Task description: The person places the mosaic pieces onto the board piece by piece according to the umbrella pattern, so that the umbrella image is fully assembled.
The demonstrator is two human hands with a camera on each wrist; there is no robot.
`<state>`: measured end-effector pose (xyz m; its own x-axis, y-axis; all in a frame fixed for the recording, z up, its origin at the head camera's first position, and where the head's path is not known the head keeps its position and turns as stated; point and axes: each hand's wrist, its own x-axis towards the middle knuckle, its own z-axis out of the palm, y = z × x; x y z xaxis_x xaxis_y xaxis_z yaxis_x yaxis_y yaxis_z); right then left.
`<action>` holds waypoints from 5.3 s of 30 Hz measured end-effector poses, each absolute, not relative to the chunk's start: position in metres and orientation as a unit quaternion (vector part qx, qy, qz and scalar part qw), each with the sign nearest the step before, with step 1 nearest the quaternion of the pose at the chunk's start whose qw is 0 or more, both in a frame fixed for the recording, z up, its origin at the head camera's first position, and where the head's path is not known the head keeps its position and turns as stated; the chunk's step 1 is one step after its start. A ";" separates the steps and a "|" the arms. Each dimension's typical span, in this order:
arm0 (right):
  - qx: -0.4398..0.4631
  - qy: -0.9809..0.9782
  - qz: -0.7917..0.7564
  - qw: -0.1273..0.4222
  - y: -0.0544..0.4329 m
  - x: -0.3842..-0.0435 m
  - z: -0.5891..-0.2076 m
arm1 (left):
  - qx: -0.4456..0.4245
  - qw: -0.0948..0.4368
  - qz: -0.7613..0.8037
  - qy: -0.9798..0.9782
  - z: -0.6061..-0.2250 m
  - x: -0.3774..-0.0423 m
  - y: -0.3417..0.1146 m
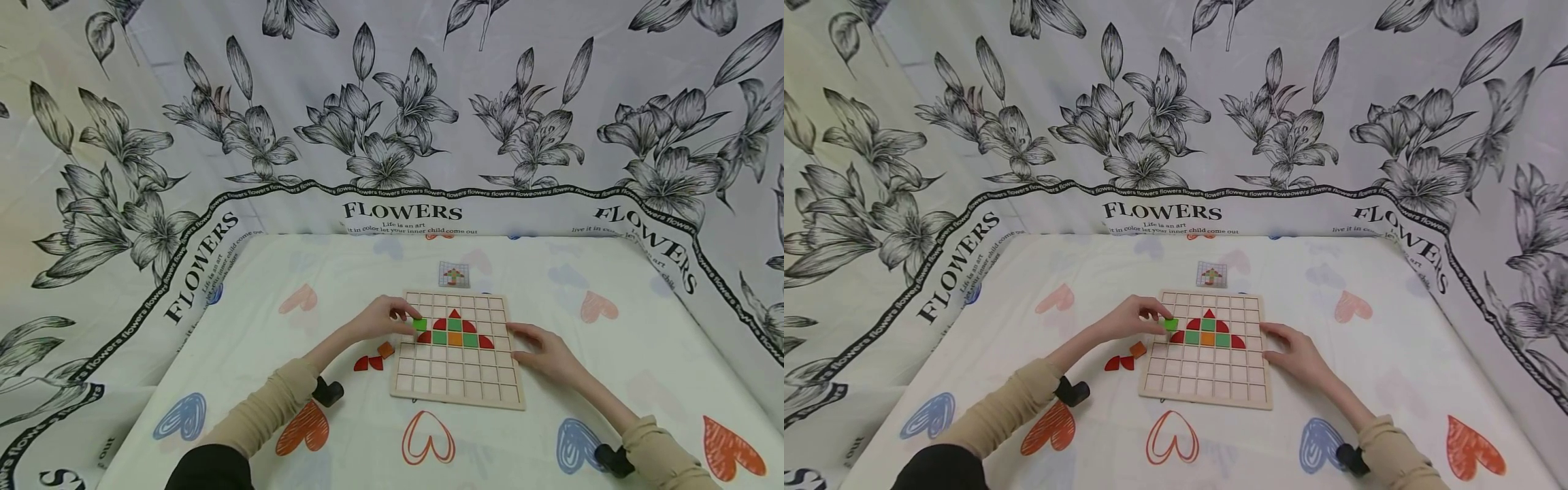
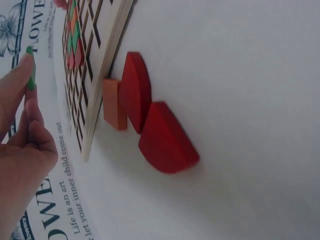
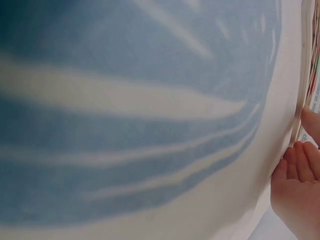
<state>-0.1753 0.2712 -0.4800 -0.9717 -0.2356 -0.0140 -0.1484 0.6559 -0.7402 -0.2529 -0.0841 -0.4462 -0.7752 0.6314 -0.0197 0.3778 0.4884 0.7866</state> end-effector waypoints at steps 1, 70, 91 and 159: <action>-0.106 0.908 -0.401 0.054 0.271 -0.175 -0.480 | 0.296 0.153 0.410 0.849 -0.446 -0.252 -0.081; -0.101 0.906 -0.407 0.059 0.271 -0.174 -0.481 | 0.386 0.157 0.361 0.834 -0.458 -0.230 -0.033; -0.103 0.910 -0.398 0.053 0.272 -0.174 -0.481 | 0.351 0.235 0.361 0.831 -0.455 -0.253 -0.149; -0.101 0.908 -0.402 0.060 0.271 -0.174 -0.483 | 0.339 0.141 0.413 0.833 -0.457 -0.199 -0.032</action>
